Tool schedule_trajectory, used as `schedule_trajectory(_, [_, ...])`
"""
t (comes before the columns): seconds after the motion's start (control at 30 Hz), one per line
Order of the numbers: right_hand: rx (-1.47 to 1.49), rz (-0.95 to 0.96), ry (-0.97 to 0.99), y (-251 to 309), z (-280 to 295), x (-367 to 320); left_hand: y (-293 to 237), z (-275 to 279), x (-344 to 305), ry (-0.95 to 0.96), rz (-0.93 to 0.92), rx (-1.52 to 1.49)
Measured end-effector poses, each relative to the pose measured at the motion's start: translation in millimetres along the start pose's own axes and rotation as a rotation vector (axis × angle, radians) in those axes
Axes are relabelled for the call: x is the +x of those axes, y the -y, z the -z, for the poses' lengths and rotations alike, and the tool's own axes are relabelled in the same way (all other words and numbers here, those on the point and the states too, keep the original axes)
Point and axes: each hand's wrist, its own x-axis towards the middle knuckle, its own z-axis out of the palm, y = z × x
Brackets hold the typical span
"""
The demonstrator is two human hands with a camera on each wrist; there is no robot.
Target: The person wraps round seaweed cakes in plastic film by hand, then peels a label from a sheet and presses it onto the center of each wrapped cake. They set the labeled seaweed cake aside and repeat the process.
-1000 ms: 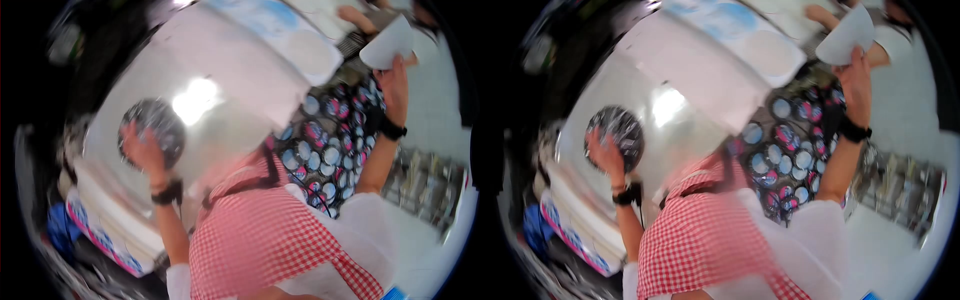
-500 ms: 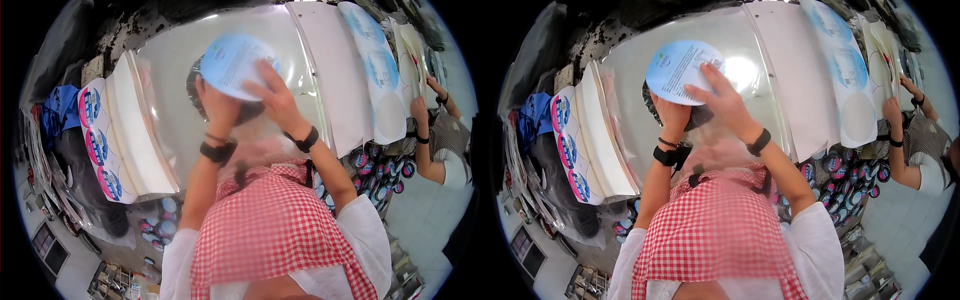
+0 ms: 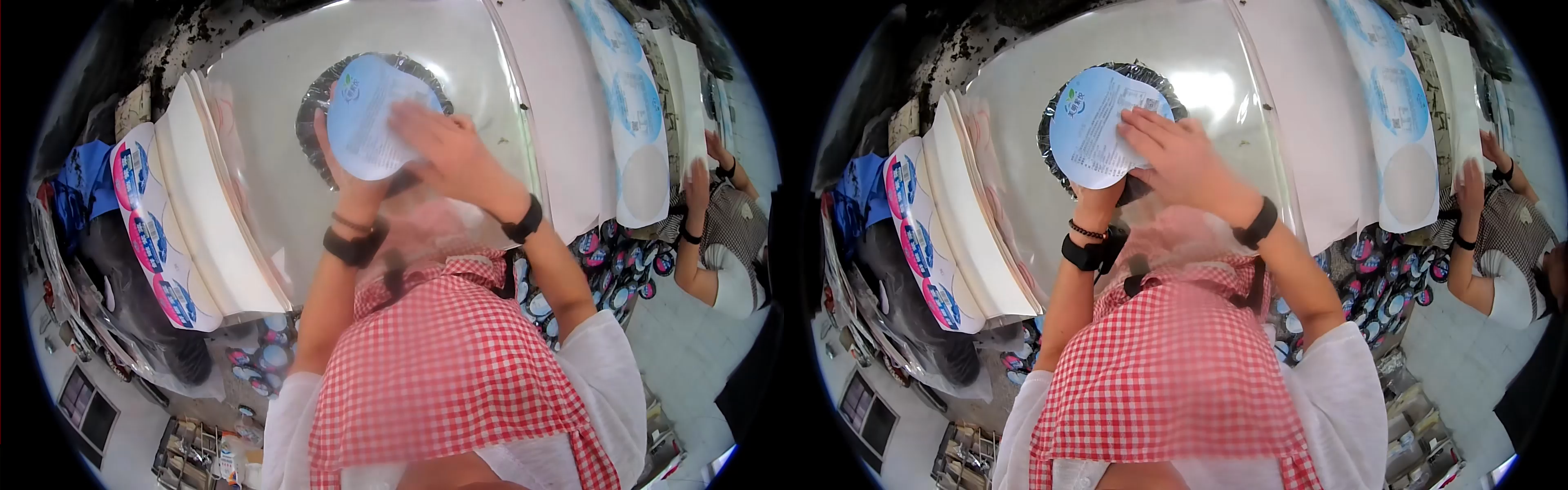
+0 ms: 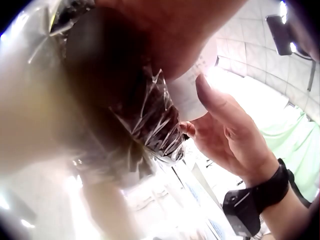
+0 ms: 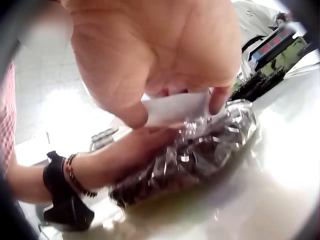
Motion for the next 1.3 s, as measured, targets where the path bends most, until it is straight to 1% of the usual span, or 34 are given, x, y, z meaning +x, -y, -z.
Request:
schedule_trajectory(0.07, [0.065, 0.009, 0.061, -3.7, 13.9, 3.1, -0.9, -1.3, -1.4, 0.009, 0.073, -0.246])
schedule_trajectory(0.1, [0.096, 0.014, 0.091, -7.7, 18.6, 3.6, 2.4, -6.9, -3.1, 0.005, 0.131, -0.488])
schedule_trajectory(0.17, [0.077, 0.098, 0.118, -15.3, 22.6, 0.9, 13.4, -15.8, -5.2, 0.034, 0.11, -0.39])
schedule_trajectory(0.2, [0.098, 0.096, 0.181, -17.8, 27.3, 6.2, 23.2, -17.7, -5.6, 0.066, 0.031, -0.051])
schedule_trajectory(0.23, [0.119, 0.092, 0.243, -18.5, 33.4, 13.0, 25.6, -18.3, -4.6, 0.066, -0.021, 0.1])
schedule_trajectory(0.27, [0.168, 0.049, 0.358, -21.6, 46.7, 28.7, 28.1, -18.9, -3.9, 0.06, -0.073, 0.251])
schedule_trajectory(0.3, [0.222, 0.004, 0.475, -24.0, 51.8, 41.3, 25.9, -18.1, -3.7, 0.027, -0.095, 0.215])
schedule_trajectory(0.33, [0.261, 0.008, 0.293, -23.9, 34.0, 50.6, 24.0, -17.2, -4.9, 0.0, -0.121, 0.18])
schedule_trajectory(0.4, [0.329, 0.017, -0.078, -17.1, -21.3, 67.9, 23.9, -18.4, -5.0, -0.086, -0.132, 0.157])
schedule_trajectory(0.43, [0.313, 0.004, -0.107, -14.7, -36.4, 67.3, 17.3, -12.9, -1.3, -0.13, -0.139, 0.145])
schedule_trajectory(0.47, [0.299, -0.005, -0.132, -12.9, -50.5, 67.1, 10.5, -2.7, -1.1, 0.009, -0.141, 0.341])
schedule_trajectory(0.57, [0.307, -0.04, -0.168, -7.4, -60.5, 64.4, 18.2, -4.2, -9.4, -0.068, -0.187, -0.047])
schedule_trajectory(0.63, [0.34, -0.055, -0.186, -6.1, -57.4, 66.7, -5.3, 16.4, -1.3, -0.186, 0.023, -0.697])
schedule_trajectory(0.67, [0.233, -0.016, -0.214, -10.1, -66.6, 66.1, -13.7, 24.7, 3.4, -0.237, 0.129, -1.02])
schedule_trajectory(0.77, [0.061, 0.012, -0.199, -5.9, -68.5, 66.4, -12.6, 19.2, 4.8, -0.421, 0.115, -1.193])
schedule_trajectory(0.8, [-0.05, 0.03, -0.19, 4.3, -70.5, 69.7, -10.4, 16.8, 3.5, -0.402, 0.102, -1.235])
schedule_trajectory(0.9, [-0.144, 0.072, -0.189, 26.1, -67.4, 71.6, -4.9, 22.0, -0.8, -0.405, 0.098, -1.053])
schedule_trajectory(0.93, [-0.225, 0.092, -0.213, 25.8, -71.8, 72.1, -1.1, 28.1, -0.7, -0.454, 0.086, -1.032])
schedule_trajectory(1.03, [-0.352, 0.12, -0.206, 26.2, -75.3, 70.8, 2.3, 59.2, -13.4, -0.599, 0.137, -0.886])
schedule_trajectory(1.07, [-0.334, 0.117, -0.175, 31.0, -73.7, 62.9, 9.5, 58.4, -16.0, -0.516, 0.188, -0.978])
schedule_trajectory(1.17, [-0.294, 0.153, -0.13, 40.8, -66.1, 54.5, 19.6, 46.2, -13.6, -0.375, 0.279, -1.12])
schedule_trajectory(1.2, [-0.167, 0.244, 0.007, 37.6, -68.8, 37.7, 19.3, 48.7, -11.4, -0.381, 0.357, -1.187])
schedule_trajectory(1.3, [0.02, 0.206, -0.047, 22.0, -27.4, -0.2, 33.0, 62.2, -16.6, -0.419, 0.428, -1.19])
